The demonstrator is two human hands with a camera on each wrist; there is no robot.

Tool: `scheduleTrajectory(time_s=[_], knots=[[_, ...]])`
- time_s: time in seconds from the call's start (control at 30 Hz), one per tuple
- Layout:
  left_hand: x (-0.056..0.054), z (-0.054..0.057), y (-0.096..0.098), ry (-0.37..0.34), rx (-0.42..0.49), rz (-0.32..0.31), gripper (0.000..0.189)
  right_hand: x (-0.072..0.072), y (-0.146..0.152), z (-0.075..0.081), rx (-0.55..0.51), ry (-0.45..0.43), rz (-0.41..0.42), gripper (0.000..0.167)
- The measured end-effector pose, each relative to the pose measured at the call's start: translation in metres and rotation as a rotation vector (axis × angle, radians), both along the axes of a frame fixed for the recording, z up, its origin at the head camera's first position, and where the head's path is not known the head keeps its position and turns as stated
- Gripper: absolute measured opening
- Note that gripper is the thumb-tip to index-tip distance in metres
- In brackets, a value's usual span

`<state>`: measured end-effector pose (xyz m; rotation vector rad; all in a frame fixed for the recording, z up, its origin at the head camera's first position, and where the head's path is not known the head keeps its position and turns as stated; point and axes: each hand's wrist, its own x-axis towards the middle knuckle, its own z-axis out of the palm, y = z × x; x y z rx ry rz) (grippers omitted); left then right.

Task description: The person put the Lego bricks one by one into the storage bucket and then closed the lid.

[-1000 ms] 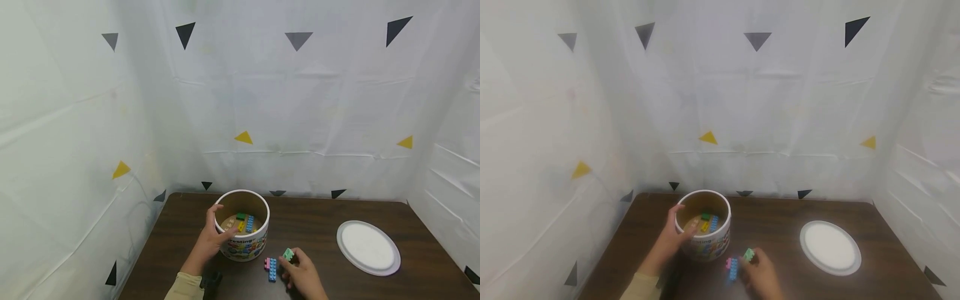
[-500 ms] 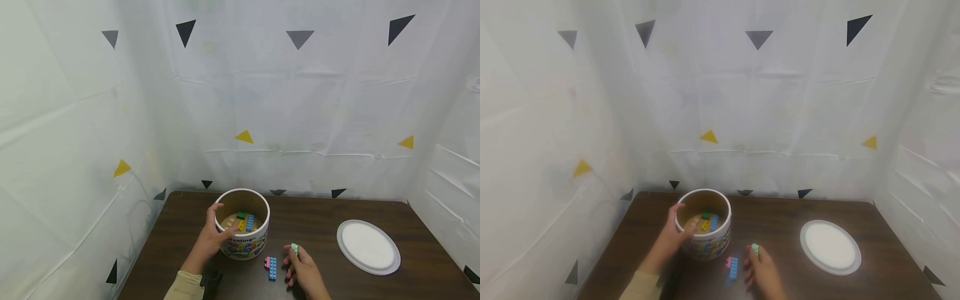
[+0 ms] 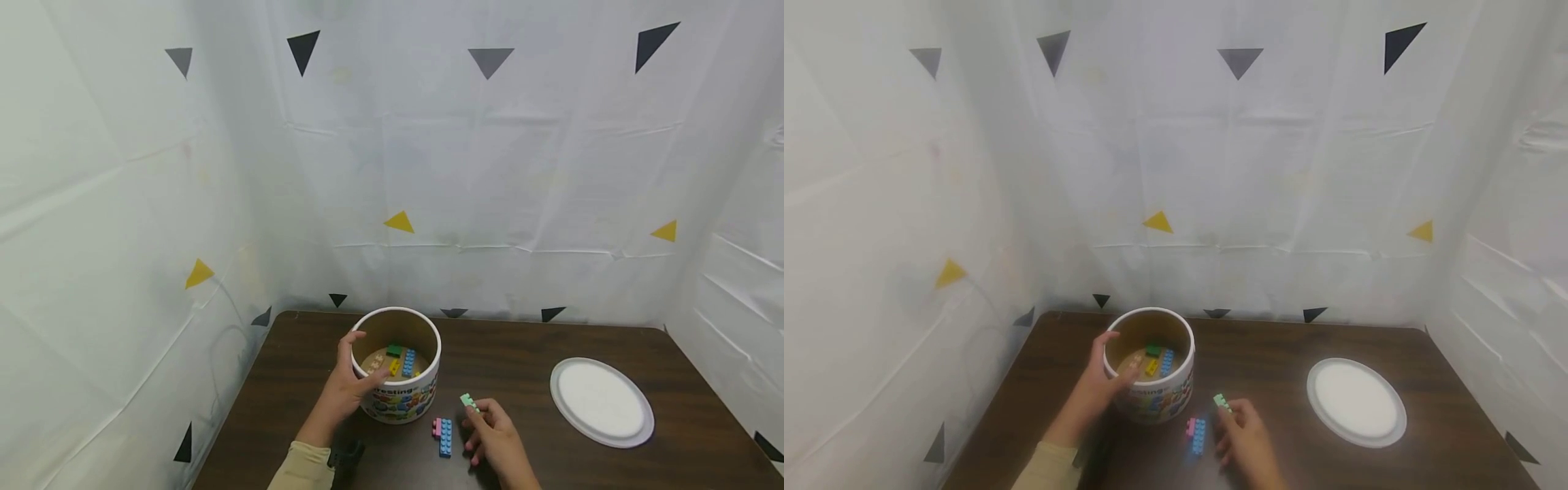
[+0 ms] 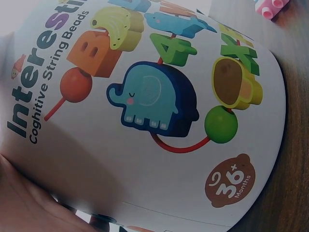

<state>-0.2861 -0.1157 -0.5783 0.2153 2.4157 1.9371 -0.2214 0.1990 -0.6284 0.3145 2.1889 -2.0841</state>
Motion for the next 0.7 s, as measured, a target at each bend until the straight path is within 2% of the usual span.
scheduleTrajectory(time_s=[0.23,0.4,0.53,0.7], knots=[[0.0,-0.001,0.001,0.018,-0.004,-0.006,0.09,0.002,0.001,0.003,-0.03,-0.012,-0.029,0.034],[0.001,-0.001,0.002,0.012,0.016,-0.009,0.089,0.005,-0.001,0.015,-0.131,-0.039,-0.1,0.035],[0.0,-0.002,0.001,0.009,0.02,-0.009,0.088,0.007,-0.004,0.033,-0.265,0.031,-0.115,0.027],[-0.001,-0.001,0.0,0.009,0.012,-0.004,0.088,0.004,-0.018,0.077,-0.415,0.122,-0.041,0.028]])
